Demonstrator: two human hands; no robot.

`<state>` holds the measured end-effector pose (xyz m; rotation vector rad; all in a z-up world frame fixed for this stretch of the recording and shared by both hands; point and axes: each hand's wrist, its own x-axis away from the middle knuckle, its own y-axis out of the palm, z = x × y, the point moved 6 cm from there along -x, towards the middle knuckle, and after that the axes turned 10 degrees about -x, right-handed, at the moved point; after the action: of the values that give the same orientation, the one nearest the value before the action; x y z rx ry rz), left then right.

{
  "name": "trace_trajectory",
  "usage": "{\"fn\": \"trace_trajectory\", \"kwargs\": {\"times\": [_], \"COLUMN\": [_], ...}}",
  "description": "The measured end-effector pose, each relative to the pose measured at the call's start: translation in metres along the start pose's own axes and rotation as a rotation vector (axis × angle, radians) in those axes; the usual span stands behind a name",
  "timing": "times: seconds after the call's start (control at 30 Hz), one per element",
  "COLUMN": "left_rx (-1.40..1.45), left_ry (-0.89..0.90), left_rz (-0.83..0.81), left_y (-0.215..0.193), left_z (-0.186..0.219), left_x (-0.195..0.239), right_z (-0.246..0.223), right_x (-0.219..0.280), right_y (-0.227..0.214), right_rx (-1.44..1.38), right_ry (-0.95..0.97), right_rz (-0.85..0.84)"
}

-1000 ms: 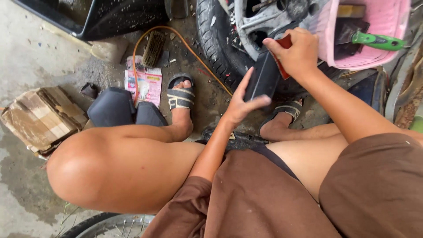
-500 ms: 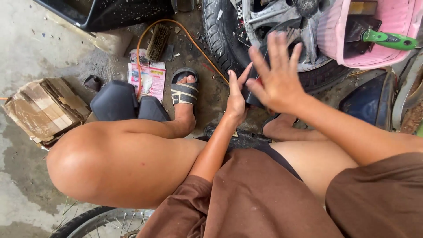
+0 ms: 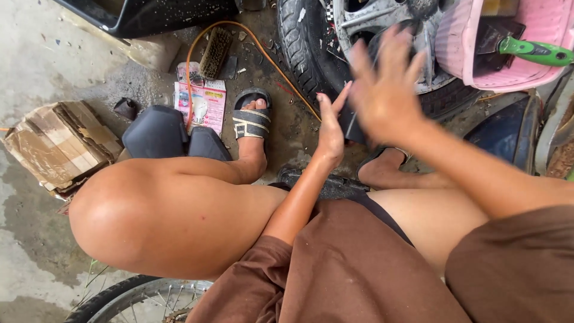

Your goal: The person sits on the ground and sands a black plastic motorcycle part using a sanding block. They hold the part with one hand and rub the sanding block over its surface, occasionally dipping the block into a pink bucket of water.

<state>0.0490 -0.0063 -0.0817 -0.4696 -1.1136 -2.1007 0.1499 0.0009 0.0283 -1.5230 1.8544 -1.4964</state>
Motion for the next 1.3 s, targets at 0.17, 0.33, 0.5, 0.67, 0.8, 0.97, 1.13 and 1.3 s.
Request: {"fn": "trace_trajectory", "kwargs": {"times": [0.17, 0.33, 0.5, 0.67, 0.8, 0.97, 1.13, 1.3], "left_rx": [-0.079, 0.003, 0.034, 0.021, 0.097, -0.102, -0.185, -0.199], "left_ry": [-0.087, -0.077, -0.064, -0.072, -0.073, -0.222, -0.151, 0.153], "left_rz": [0.05, 0.076, 0.031, 0.013, -0.01, 0.074, 0.007, 0.007], "left_y": [0.007, -0.001, 0.011, 0.008, 0.016, 0.006, 0.022, 0.022], "left_z": [0.026, 0.006, 0.016, 0.014, 0.015, 0.003, 0.028, 0.043], "left_x": [0.012, 0.008, 0.011, 0.01, 0.015, 0.011, 0.023, 0.018], "right_z": [0.018, -0.013, 0.001, -0.022, -0.007, -0.01, 0.023, -0.006], "right_x": [-0.011, 0.014, -0.013, 0.006, 0.002, 0.002, 0.001, 0.018], "right_y": [0.003, 0.022, -0.017, 0.004, -0.009, -0.004, -0.007, -0.007], "right_rx": [-0.035, 0.021, -0.032, -0.043, -0.095, -0.086, -0.224, -0.437], "right_ry": [-0.029, -0.178, 0.273, 0.025, 0.207, 0.091, 0.139, -0.126], "right_rz": [-0.049, -0.005, -0.14, -0.073, 0.007, 0.008, 0.165, 0.158]}}
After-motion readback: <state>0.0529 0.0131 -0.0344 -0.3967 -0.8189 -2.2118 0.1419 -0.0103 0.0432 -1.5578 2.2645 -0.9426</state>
